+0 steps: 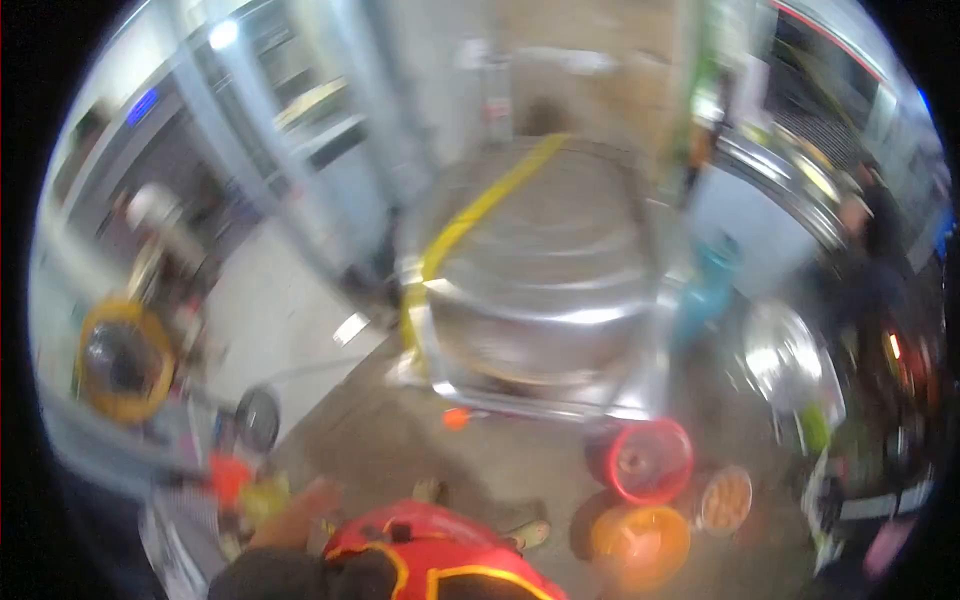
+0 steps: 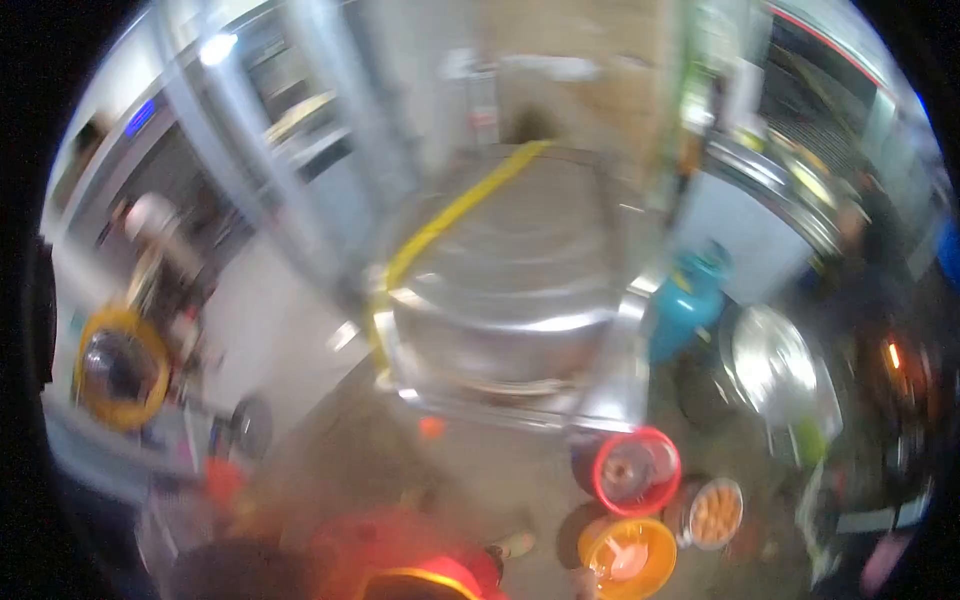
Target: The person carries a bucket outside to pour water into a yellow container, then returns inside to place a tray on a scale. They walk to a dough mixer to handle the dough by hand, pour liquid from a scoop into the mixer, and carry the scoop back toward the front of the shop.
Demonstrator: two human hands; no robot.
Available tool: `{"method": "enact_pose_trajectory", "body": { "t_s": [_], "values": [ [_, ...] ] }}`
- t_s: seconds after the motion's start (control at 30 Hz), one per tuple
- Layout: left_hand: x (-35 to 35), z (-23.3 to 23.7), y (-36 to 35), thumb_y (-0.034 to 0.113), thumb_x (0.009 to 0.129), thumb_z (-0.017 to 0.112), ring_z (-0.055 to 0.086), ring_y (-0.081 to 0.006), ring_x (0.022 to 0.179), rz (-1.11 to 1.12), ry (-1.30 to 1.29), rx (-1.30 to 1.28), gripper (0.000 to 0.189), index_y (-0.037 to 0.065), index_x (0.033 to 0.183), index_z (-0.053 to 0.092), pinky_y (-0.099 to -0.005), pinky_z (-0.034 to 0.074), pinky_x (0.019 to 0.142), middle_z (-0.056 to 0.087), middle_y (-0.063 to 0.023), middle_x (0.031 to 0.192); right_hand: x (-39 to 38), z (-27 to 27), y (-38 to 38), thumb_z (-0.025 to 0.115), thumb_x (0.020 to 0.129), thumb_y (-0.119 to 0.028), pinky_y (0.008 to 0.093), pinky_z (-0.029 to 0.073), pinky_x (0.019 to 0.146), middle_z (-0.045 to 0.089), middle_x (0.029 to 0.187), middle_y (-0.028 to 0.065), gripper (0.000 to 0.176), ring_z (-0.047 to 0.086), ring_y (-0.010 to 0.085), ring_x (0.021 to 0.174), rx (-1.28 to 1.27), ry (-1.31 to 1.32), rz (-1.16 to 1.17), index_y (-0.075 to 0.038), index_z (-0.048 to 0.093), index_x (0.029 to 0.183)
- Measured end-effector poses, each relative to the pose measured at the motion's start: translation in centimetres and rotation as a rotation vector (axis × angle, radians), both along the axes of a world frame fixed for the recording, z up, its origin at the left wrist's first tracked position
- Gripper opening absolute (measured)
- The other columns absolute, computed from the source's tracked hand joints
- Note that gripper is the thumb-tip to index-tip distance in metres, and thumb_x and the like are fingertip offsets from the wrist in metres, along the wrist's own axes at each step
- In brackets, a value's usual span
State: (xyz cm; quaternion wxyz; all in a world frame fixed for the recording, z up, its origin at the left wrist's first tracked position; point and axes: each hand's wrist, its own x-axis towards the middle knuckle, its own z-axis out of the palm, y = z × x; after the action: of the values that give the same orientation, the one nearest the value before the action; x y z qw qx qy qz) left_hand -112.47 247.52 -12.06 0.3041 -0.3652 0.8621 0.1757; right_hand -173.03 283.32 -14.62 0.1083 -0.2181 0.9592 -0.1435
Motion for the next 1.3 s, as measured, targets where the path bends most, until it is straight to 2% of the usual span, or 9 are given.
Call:
{"method": "enact_pose_trajectory", "body": {
  "t_s": [0.07,0.33,0.47,0.73,0.93,1.07,1.2,1.27,1.3],
  "values": [
    [5.3,-2.4,2.5,0.030,0.073,0.050,0.057,-0.0202,0.069,-0.094,-0.011,-0.080,0.027,0.005,0.074,0.061,-0.0321,0.045,0.056,0.059,-0.0078,0.075,2.2,1.3,-5.6,0.050,0.072,-0.017,0.0339,0.040,0.069,0.049,0.092,0.0135,0.031,0.050,0.0232,0.080,-0.066,-0.182,0.200,-0.005,0.043,0.100],
    [16.2,-9.3,-0.7,0.035,0.075,0.049,0.056,-0.0259,0.057,0.975,0.267,0.143,0.036,0.001,0.072,0.059,-0.0345,0.044,0.053,0.059,-0.0128,0.068,18.3,4.4,-30.6,0.048,0.072,-0.019,0.0304,0.040,0.057,0.051,0.074,0.0081,0.017,0.049,0.0168,0.065,0.118,-0.783,0.519,-0.005,0.052,0.082],
    [13.1,-0.1,-10.9,0.032,0.074,0.049,0.056,-0.0284,0.069,1.493,0.312,0.212,0.035,-0.002,0.077,0.058,-0.0377,0.044,0.061,0.059,-0.0157,0.073,25.4,6.1,-41.2,0.046,0.072,-0.020,0.0287,0.039,0.051,0.053,0.065,0.0053,0.018,0.049,0.0136,0.057,0.272,-0.896,0.526,-0.006,0.057,0.073],
    [16.3,6.4,-28.1,0.028,0.074,0.049,0.057,-0.0224,0.069,1.407,0.737,0.082,0.029,0.002,0.084,0.059,-0.0329,0.043,0.063,0.060,-0.0117,0.073,37.2,10.8,-64.1,0.047,0.073,-0.020,0.0258,0.038,0.050,0.054,0.066,0.0040,0.021,0.049,0.0114,0.058,-0.049,-1.049,0.596,-0.003,0.058,0.080],
    [26.9,-1.7,-29.9,0.027,0.073,0.051,0.053,-0.0176,0.062,1.805,0.953,0.157,0.027,0.001,0.077,0.058,-0.0325,0.042,0.055,0.055,-0.0090,0.062,41.1,8.4,-79.0,0.049,0.073,-0.014,0.0237,0.039,0.049,0.053,0.064,0.0052,0.016,0.049,0.0120,0.056,0.145,-1.158,0.558,-0.002,0.057,0.078],
    [36.8,-7.0,-27.7,0.023,0.076,0.048,0.053,-0.0184,0.060,1.714,0.335,0.242,0.024,0.001,0.079,0.057,-0.0325,0.043,0.052,0.055,-0.0100,0.068,50.2,5.1,-94.4,0.048,0.075,-0.014,0.0251,0.040,0.049,0.054,0.064,0.0058,0.015,0.050,0.0127,0.055,0.225,-1.055,0.829,-0.003,0.057,0.079],
    [40.5,-6.0,-30.4,0.024,0.078,0.046,0.056,-0.0176,0.063,2.456,0.582,0.257,0.025,0.002,0.077,0.058,-0.0318,0.044,0.050,0.056,-0.0095,0.071,63.8,5.9,-106.8,0.050,0.076,-0.016,0.0248,0.042,0.058,0.056,0.075,0.0053,0.023,0.052,0.0128,0.065,-0.013,-0.976,1.241,0.001,0.056,0.090],
    [42.6,-7.0,-32.9,0.023,0.077,0.047,0.056,-0.0175,0.062,1.543,0.179,0.031,0.022,0.003,0.079,0.058,-0.0315,0.044,0.048,0.057,-0.0086,0.071,70.3,6.4,-111.9,0.051,0.076,-0.019,0.0254,0.042,0.062,0.057,0.080,0.0057,0.027,0.052,0.0131,0.069,0.067,-1.097,1.267,0.001,0.055,0.095],
    [43.7,-7.5,-34.9,0.022,0.077,0.048,0.056,-0.0174,0.062,1.550,0.137,0.060,0.021,0.003,0.080,0.058,-0.0317,0.044,0.048,0.057,-0.0082,0.071,73.6,7.2,-114.3,0.051,0.076,-0.020,0.0257,0.042,0.063,0.057,0.082,0.0059,0.030,0.052,0.0132,0.072,0.104,-1.158,1.271,0.001,0.054,0.097]
  ]
}}
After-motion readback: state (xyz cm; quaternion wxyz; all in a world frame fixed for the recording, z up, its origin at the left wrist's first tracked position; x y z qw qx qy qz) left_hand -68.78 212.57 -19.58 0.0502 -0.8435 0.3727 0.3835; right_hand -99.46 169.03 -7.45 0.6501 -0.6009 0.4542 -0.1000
